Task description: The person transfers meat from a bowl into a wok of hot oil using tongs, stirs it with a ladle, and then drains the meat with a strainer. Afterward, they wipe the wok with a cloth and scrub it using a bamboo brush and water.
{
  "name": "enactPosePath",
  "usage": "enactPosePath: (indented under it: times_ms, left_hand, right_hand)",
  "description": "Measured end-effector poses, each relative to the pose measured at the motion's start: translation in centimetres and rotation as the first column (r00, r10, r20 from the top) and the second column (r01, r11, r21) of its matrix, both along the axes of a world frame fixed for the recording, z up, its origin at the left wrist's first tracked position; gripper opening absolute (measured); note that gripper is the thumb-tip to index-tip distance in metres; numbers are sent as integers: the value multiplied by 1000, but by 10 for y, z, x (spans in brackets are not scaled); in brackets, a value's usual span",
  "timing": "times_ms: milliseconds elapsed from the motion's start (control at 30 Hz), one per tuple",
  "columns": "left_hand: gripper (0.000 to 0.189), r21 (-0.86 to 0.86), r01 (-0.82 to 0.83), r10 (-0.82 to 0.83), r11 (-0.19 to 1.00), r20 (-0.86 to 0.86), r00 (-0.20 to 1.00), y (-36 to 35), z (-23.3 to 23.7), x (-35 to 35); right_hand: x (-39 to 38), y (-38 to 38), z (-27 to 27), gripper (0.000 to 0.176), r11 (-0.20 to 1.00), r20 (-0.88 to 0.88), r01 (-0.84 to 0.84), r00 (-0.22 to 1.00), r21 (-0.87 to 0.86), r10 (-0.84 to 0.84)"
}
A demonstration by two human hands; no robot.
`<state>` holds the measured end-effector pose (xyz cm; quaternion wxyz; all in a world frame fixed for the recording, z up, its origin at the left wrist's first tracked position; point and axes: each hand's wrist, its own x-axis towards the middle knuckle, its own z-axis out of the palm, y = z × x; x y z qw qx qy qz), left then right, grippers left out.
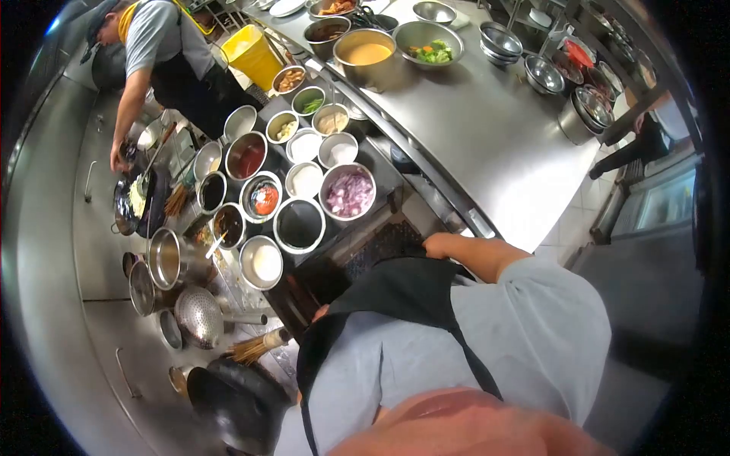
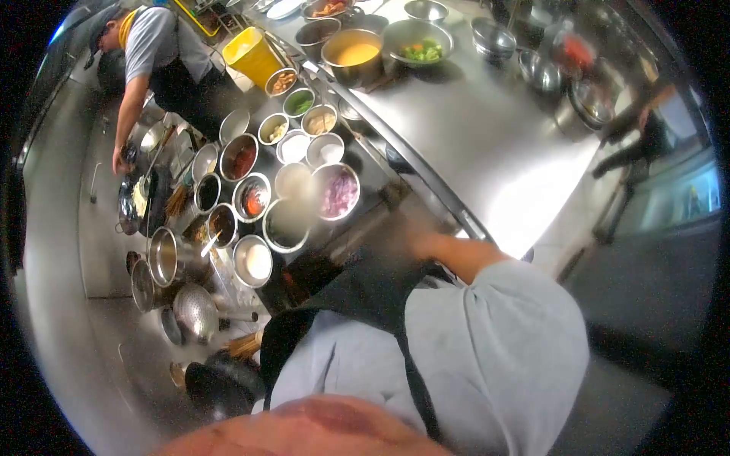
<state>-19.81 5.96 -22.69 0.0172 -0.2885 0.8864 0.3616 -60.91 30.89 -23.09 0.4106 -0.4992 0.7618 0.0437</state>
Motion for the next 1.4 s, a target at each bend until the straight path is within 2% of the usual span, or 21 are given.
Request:
enactPosePath:
  times_ms: [133,300,333,400,467,500,567,600,667,700,767,800,900,1000,1067,1100,1233,1300,1333,1367,1400]
  left_hand:
    - [44,238,-145,91,961,221,971,31,-17,-50]
    - [42,415,-214,134,884,212,968,36,-5,-137]
    - [42,465,-230,151,855,201,968,33,9,-158]
    - [41,522,-232,159,821,182,970,33,46,-197]
    - [41,799,-110,68,592,86,994,40,129,-243]
    - [41,796,-103,62,596,83,995,42,167,-258]
    - [42,822,199,-219,533,-93,971,45,220,-281]
    - [42,821,209,-233,532,-95,968,43,222,-287]
    - [44,595,560,-492,576,-295,819,43,224,-297]
    - [44,600,568,-504,563,-295,812,47,236,-301]
    - [46,671,677,-639,303,-384,666,59,280,-313]
    - [46,671,684,-653,284,-387,651,63,291,-316]
    - [50,335,941,-758,-47,-625,185,82,309,-325]
    - [58,244,949,-789,-198,-614,-7,103,307,-319]
    - [62,330,902,-780,-277,-626,-10,113,308,-315]
    - [60,337,894,-784,-296,-620,-26,118,310,-312]
    - [58,375,878,-818,-299,-574,-33,138,314,-302]
    - [59,345,867,-800,-359,-592,-96,149,313,-305]
    - [59,320,860,-780,-399,-611,-134,152,311,-307]
    - [59,298,883,-790,-362,-601,-121,156,307,-308]
    - [58,267,882,-789,-389,-591,-169,162,301,-310]
  right_hand:
    - [-35,21,-7,46,979,83,-154,986,131,144]
    - [-56,30,14,41,983,93,69,992,173,-86]
    - [-55,30,21,41,978,114,128,982,165,-148]
    - [-52,49,-30,42,987,110,153,981,40,-156]
    - [-51,62,-86,44,976,265,134,961,-173,-85]
    - [-45,60,-54,36,977,301,167,946,-134,-121]
    - [-40,59,-40,35,969,287,220,941,-112,-180]
    - [-38,61,-41,35,965,265,241,942,-103,-207]
    - [-32,75,-47,35,947,230,311,930,-84,-285]
    - [-24,86,-50,34,932,219,355,917,-76,-332]
    - [-8,115,-57,34,893,173,447,885,-54,-433]
    - [5,128,-54,34,870,150,490,865,-43,-480]
    - [47,176,-48,33,794,67,609,792,-1,-607]
    - [118,212,-39,33,656,52,752,654,59,-755]
    - [146,237,-24,34,561,-58,807,578,183,-814]
    - [164,254,-37,37,607,-74,747,645,272,-761]
    - [217,274,-9,35,543,-87,817,565,192,-820]
    - [231,283,-23,34,425,-132,870,466,250,-875]
    - [234,285,-32,34,498,-121,846,524,188,-843]
    - [236,286,-42,31,408,-129,896,432,174,-893]
    - [238,302,-80,30,505,-36,852,513,136,-857]
